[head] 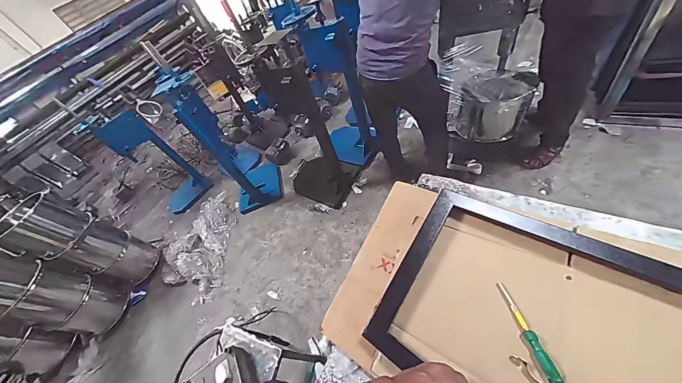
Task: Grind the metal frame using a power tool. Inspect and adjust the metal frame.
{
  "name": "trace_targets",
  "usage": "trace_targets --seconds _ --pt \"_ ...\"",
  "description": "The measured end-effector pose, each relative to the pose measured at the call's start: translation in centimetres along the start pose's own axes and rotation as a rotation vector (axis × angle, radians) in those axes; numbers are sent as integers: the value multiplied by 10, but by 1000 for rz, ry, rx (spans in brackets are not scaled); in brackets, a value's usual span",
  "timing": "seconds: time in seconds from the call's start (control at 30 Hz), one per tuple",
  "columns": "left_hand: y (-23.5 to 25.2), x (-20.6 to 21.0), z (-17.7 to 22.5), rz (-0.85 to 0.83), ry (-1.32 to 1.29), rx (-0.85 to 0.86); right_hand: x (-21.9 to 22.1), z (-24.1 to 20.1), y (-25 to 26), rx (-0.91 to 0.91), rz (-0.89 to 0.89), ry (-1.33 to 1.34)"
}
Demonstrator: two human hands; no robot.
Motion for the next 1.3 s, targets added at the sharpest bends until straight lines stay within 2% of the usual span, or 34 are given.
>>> trace_targets --seconds 0.13,0.27,0.47,0.67,0.83,0.93,1.07,1.13,1.3 --pt "-5 -2 -1 34 38 -35 -2 2 -3 -35 70 -24" --pt "-6 -2 -4 68 25 -69 -5 10 -6 14 157 -47" --pt "-9 1 -12 120 32 -118 -1 16 -4 31 151 -30" --pt "-10 2 -15 114 -27 -58 0 15 -4 38 141 -25" --pt "-8 2 -15 104 -46 -47 -5 14 4 79 65 27" --pt "-9 0 -16 105 -67 -77 -28 11 23 119 113 28" --pt "-8 2 -21 69 -58 -141 -61 -1 75 50 230 -172" --pt "-7 2 -19 49 -36 -143 -68 -4 103 68 206 -267" --pt "-4 4 -6 17 16 -29 -57 9 148 225 22 -377"
Point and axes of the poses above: each hand's wrist, its own y-axis towards the middle knuckle, its own x-axis out of the palm, z = x × y, the point moved 10 cm from there along y, towards the middle knuckle, and after that the axes turned 11 degrees about y, right-handed, at the moved point
